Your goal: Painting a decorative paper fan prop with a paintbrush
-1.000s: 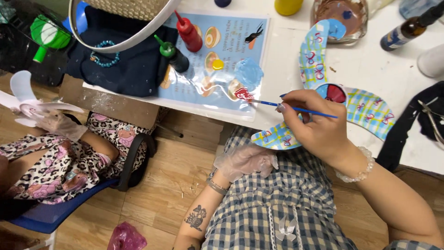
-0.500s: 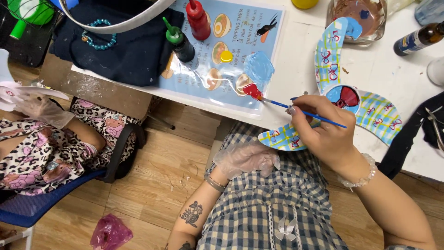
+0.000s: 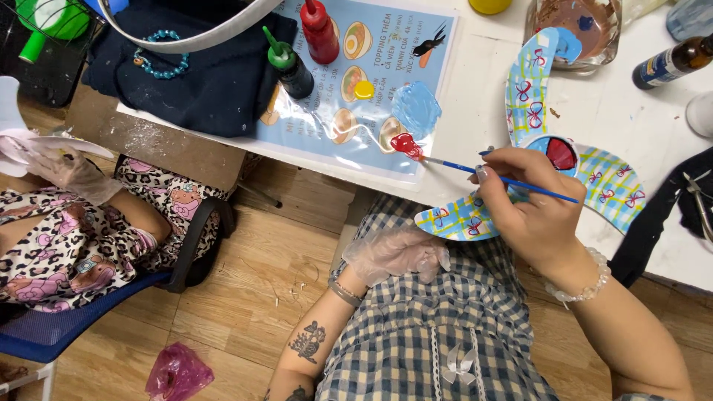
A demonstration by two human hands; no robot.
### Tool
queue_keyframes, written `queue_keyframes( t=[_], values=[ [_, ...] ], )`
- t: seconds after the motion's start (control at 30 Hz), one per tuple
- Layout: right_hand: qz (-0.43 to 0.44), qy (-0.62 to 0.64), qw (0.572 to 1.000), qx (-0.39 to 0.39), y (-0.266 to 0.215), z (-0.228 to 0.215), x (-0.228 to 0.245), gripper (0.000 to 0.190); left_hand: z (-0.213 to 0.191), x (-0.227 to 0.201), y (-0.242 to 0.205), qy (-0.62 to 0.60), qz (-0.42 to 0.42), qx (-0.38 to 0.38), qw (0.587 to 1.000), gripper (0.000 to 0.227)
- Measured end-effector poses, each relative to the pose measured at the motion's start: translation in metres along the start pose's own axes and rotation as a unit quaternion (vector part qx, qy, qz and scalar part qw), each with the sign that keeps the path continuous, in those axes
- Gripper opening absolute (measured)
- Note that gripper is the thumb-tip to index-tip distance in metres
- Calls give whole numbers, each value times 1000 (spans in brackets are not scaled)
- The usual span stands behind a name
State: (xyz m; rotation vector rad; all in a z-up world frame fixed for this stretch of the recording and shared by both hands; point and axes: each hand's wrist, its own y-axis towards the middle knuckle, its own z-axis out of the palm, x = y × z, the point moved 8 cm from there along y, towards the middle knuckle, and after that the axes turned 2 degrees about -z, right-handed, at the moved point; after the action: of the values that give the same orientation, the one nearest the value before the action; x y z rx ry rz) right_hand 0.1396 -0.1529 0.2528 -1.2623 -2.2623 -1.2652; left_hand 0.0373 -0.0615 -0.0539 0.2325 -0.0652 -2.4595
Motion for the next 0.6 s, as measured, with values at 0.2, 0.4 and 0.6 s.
queue_keyframes(
  t=[0.2, 0.4, 0.6],
  values=[
    [-16, 25, 999, -14, 8, 6, 6, 10, 22, -8, 2, -11, -15, 9, 1000, 42],
    [9, 18, 1000, 5, 2, 11, -3, 9, 45, -15, 1, -8, -13, -3, 1000, 41],
    [17, 19, 1000, 8, -1, 8, -5, 10, 29, -11, -1, -6, -9, -4, 1000, 42]
  ],
)
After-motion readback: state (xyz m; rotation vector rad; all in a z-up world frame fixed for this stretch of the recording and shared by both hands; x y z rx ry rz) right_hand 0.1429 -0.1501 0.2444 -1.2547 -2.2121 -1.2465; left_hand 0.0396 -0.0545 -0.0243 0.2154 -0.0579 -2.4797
